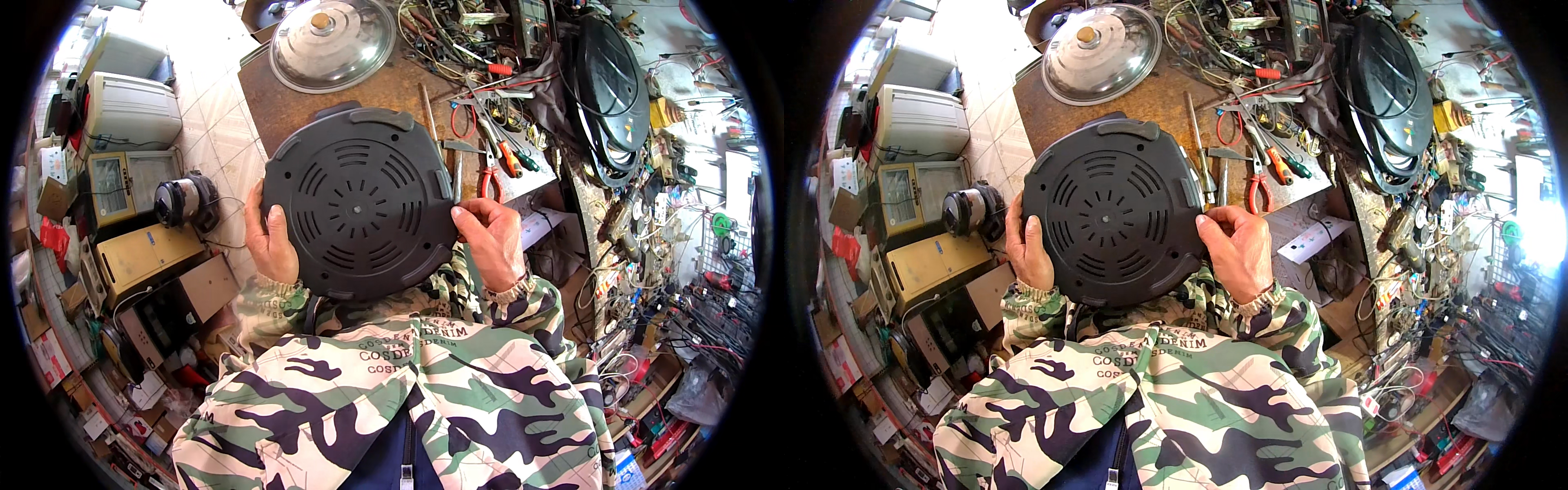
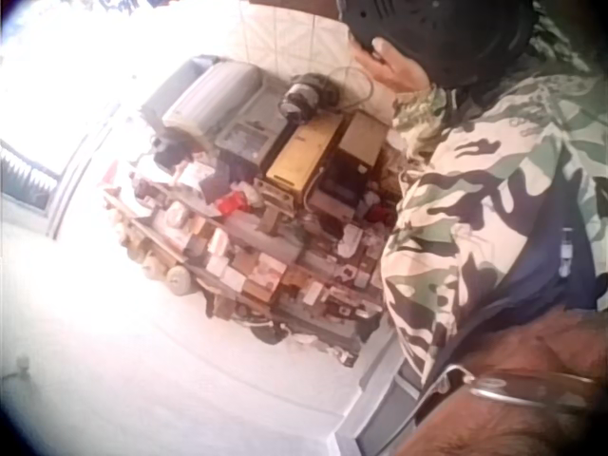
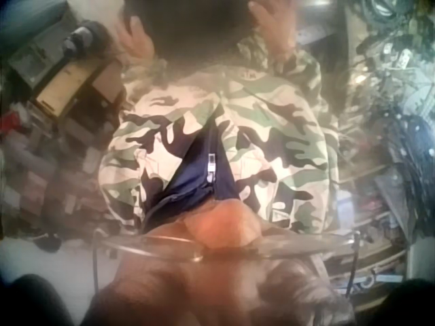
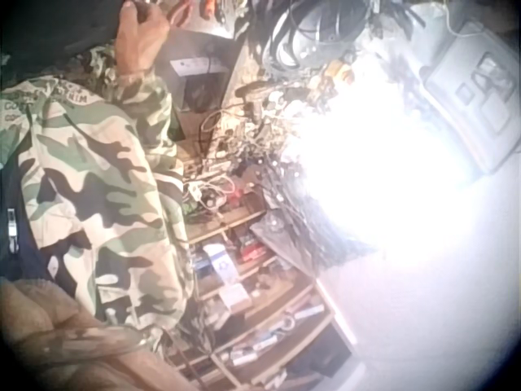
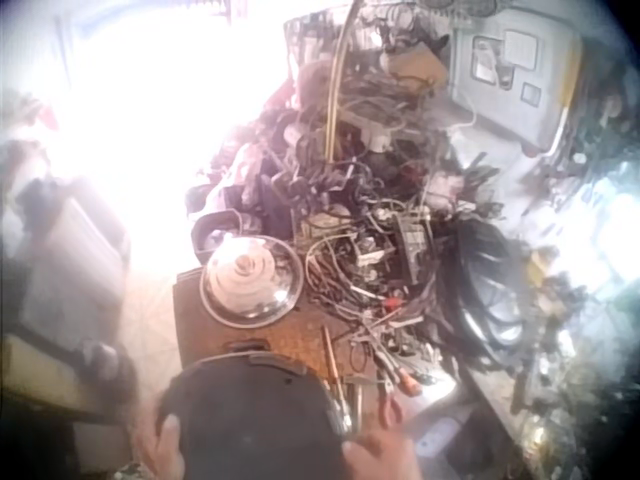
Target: The person uses a screwdriver and hammer to remove screws from the bottom of a portable electric stove. They repeatedly tap the screwdriver with the hammer to loosen fasteners, then remove the screws by hand and inspect the base plate.
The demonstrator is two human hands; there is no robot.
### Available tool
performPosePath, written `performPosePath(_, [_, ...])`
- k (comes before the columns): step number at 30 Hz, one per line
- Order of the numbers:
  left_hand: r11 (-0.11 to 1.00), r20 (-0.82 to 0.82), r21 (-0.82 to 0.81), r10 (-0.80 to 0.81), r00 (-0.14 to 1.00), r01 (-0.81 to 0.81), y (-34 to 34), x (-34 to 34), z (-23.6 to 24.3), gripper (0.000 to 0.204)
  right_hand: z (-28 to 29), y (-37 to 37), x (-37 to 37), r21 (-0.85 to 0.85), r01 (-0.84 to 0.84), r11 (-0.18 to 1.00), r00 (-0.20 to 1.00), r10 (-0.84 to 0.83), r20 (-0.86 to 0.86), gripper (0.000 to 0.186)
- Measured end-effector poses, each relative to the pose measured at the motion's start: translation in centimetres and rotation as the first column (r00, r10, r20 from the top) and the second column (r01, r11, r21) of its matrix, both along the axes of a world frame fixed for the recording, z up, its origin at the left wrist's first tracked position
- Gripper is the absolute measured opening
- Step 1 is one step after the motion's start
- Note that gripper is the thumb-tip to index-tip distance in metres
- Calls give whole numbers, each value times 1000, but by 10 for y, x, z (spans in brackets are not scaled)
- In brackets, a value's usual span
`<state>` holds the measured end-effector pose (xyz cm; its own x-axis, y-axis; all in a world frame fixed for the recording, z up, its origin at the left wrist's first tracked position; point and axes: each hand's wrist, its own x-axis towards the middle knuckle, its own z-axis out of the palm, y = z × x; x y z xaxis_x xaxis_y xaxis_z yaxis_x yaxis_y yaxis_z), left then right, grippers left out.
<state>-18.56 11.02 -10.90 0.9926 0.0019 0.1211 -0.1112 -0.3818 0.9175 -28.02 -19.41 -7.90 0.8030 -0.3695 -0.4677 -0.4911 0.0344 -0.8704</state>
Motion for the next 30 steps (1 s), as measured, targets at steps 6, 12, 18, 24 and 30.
performPosePath(6, [1000,13,25,8,1000,-9,3,0,-2,50,4,3,2,-13,2,1000,1000,-2,-9,31])
performPosePath(12, [1000,-5,-22,-3,1000,3,2,0,-1,51,2,0,4,-46,-20,999,1000,20,-14,30])
performPosePath(18, [1000,-1,-27,-4,1000,4,2,-1,0,51,8,4,5,-231,-59,971,998,62,10,26])
performPosePath(24, [993,-18,117,-11,1000,13,5,0,6,53,4,-5,6,-28,-50,998,999,50,-16,27])
performPosePath(30, [996,-19,81,28,999,-27,2,-2,11,49,4,-6,9,100,-50,994,996,58,-75,32])
